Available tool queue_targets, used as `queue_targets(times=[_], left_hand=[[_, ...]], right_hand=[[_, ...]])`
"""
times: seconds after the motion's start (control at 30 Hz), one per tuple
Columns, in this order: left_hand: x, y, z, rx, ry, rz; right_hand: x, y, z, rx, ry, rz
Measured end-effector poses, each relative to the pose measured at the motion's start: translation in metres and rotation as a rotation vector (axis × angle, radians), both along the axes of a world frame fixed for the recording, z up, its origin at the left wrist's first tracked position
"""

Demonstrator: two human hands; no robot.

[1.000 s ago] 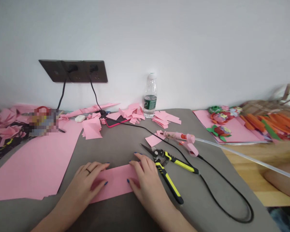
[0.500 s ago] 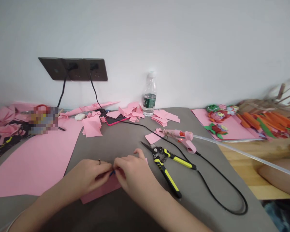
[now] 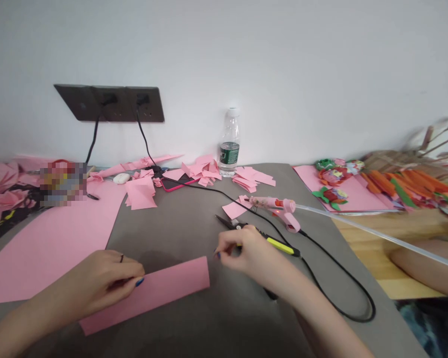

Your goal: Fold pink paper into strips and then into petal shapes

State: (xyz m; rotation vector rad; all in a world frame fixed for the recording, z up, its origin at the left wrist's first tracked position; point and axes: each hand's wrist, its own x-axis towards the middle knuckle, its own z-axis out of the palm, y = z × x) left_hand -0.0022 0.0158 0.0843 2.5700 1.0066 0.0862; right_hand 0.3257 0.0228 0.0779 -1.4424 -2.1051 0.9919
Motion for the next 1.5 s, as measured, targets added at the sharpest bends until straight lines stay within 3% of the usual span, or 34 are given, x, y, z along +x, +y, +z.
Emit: queue_targets(times=[0.1, 0.23, 0.47, 0.73, 0.83, 0.97, 1.03, 1.13, 1.3, 1.4, 1.5], left_hand=[[-0.004, 0.002, 0.003, -0.008, -0.047, 0.036], [0.003, 0.006, 0.006, -0.081, -0.113, 0.035], [0.029, 0.012, 0.007, -0.277, -0.114, 0.080], [0.050, 0.010, 0.002, -0.302, -0.143, 0.100], [0.038, 0.008, 0.003, -0.255, -0.079, 0.107], [0.009, 0.004, -0.005, -0.276, 0.011, 0.199], [-0.008, 0.002, -0.011, -0.359, 0.008, 0.289], [-0.029, 0.000, -0.017, -0.445, -0.055, 0.390], [-0.025, 0.003, -0.015, -0.228, -0.262, 0.499], [0.000, 0.008, -0.012, -0.083, -0.316, 0.383], [0.028, 0.017, -0.010, -0.048, -0.312, 0.265]], right_hand=[[0.009, 0.004, 0.001, -0.061, 0.107, -0.078], [-0.010, -0.002, 0.002, -0.110, 0.312, -0.089], [-0.049, -0.013, -0.008, -0.059, 0.325, -0.033], [-0.058, -0.026, -0.011, -0.033, 0.352, -0.022], [-0.046, -0.028, -0.011, -0.002, 0.344, -0.094], [-0.005, -0.025, -0.013, 0.060, 0.337, -0.304], [0.021, -0.024, -0.013, 0.130, 0.348, -0.477], [0.048, -0.022, -0.014, 0.181, 0.307, -0.528], [0.043, -0.019, -0.013, 0.124, 0.367, -0.445], [0.032, -0.016, -0.010, 0.130, 0.423, -0.415], [0.027, -0.012, -0.003, 0.166, 0.443, -0.365]])
